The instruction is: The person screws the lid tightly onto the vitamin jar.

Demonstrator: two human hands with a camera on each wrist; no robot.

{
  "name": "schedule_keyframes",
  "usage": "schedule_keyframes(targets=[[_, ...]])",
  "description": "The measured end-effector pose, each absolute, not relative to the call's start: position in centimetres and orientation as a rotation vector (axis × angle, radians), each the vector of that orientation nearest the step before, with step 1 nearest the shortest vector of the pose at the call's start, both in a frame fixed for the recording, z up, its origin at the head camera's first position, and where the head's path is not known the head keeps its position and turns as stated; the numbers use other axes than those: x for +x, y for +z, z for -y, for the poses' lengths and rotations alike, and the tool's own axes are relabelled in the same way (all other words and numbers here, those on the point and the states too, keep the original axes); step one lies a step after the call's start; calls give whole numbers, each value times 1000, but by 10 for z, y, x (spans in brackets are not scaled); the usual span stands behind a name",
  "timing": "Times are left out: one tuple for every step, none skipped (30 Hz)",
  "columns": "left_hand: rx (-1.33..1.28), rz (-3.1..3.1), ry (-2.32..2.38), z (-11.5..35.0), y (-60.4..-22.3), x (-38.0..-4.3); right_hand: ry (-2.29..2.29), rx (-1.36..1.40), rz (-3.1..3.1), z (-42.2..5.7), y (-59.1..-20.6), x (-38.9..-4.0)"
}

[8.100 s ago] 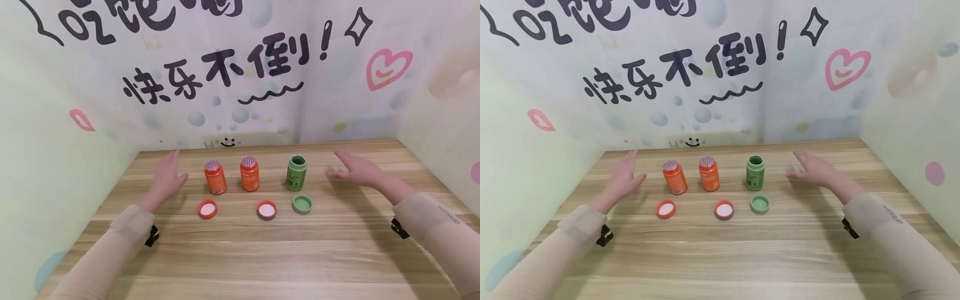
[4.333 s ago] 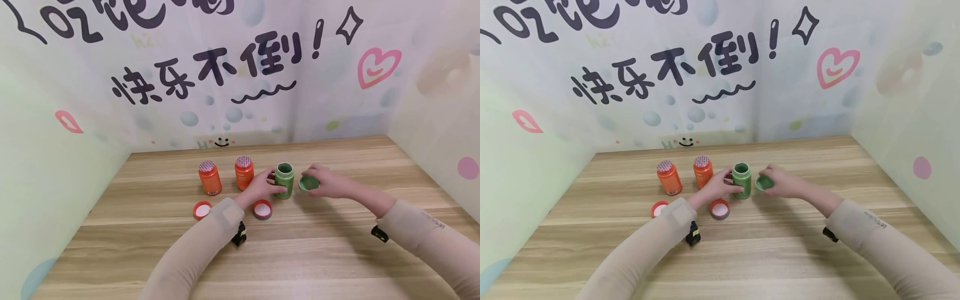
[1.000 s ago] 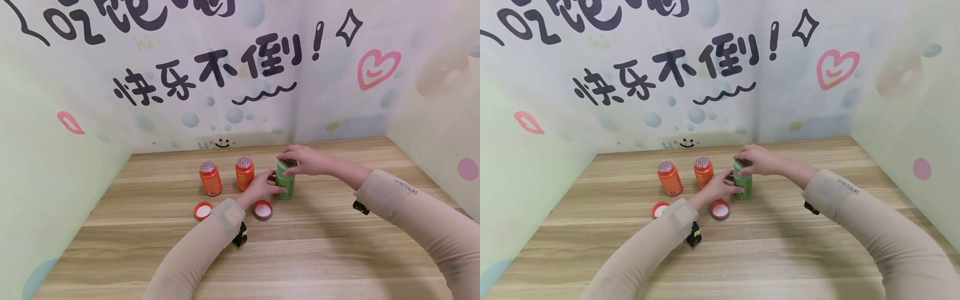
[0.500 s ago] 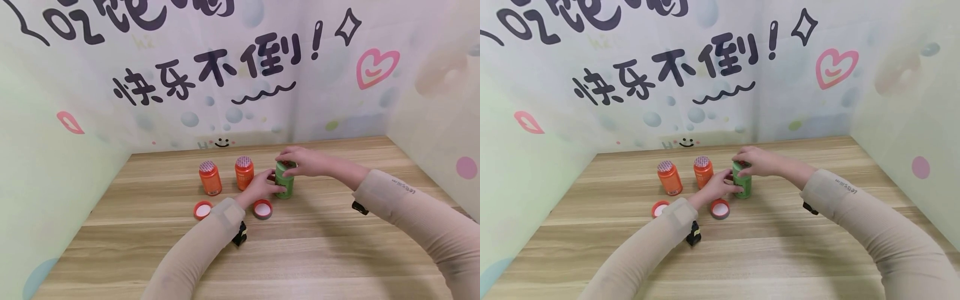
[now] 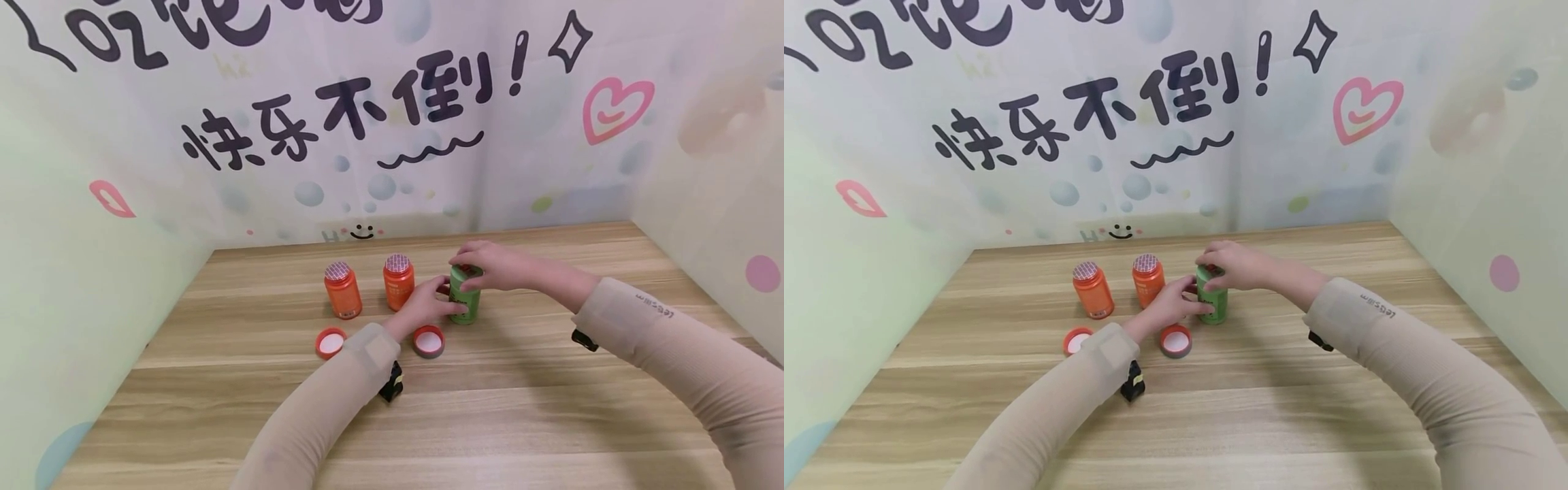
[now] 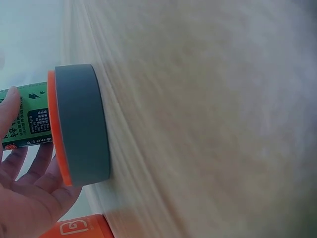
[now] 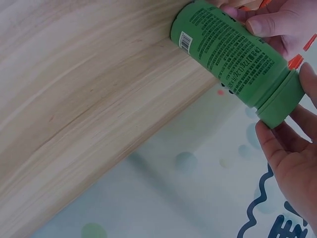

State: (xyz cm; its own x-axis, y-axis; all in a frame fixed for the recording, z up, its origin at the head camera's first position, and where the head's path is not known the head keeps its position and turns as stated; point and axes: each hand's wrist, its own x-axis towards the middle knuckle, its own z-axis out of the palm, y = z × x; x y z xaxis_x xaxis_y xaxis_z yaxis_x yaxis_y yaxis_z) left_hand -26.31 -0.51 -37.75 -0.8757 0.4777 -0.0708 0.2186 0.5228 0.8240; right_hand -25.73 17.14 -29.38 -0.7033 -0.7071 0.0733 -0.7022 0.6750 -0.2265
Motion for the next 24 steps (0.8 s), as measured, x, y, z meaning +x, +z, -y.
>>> schedule_keyframes(targets=[[586,-2478,1280,5,-378,-263,-375,-1203,-2857,-172,-294,-258],[588,-2476,1281,5,-378,-264,-376,-1203,-2858,-172,-294,-258],[591,-2475,1283,5,-378,-264,-377,-1201,-2858,-172,-293,-258],[592,-2472,1284,5,-378,-264,-379,-1198,-2858,-172,-293,-257],[591,-2469,1287,5,-378,-264,-383,-1198,-2857,-172,-293,-257],[589,-2466,1290,5,-378,-264,-386,-1200,-2856,-172,-292,-258],[586,-2463,1293,5,-378,-264,-387,-1204,-2854,-172,-292,-258],[584,-2461,1294,6,-378,-264,-388,-1205,-2853,-171,-292,-258],[580,-2459,1296,6,-379,-264,-390,-1209,-2851,-171,-292,-258],[579,-2459,1296,6,-378,-264,-390,-1211,-2851,-171,-291,-257],[579,-2459,1297,6,-378,-264,-389,-1215,-2850,-171,-291,-257],[582,-2463,1296,6,-378,-264,-386,-1216,-2848,-171,-291,-257],[585,-2468,1292,6,-378,-264,-380,-1214,-2847,-171,-291,-257],[588,-2471,1290,6,-378,-265,-376,-1213,-2846,-171,-291,-257],[589,-2474,1289,6,-378,-264,-373,-1209,-2844,-170,-291,-257],[590,-2477,1287,6,-378,-264,-370,-1199,-2842,-170,-291,-257],[588,-2478,1285,6,-378,-264,-367,-1191,-2841,-170,-291,-257],[586,-2478,1283,5,-377,-264,-365,-1178,-2842,-169,-290,-257],[583,-2476,1281,5,-377,-264,-363,-1166,-2846,-169,-290,-257],[581,-2473,1282,5,-377,-263,-363,-1152,-2849,-169,-290,-256],[579,-2471,1281,5,-377,-263,-366,-1132,-2854,-168,-290,-256],[579,-2473,1279,5,-377,-262,-368,-1115,-2858,-168,-290,-256],[577,-2472,1279,5,-376,-262,-367,-1104,-2864,-167,-290,-255],[577,-2471,1281,5,-376,-262,-368,-1087,-2869,-167,-290,-255]])
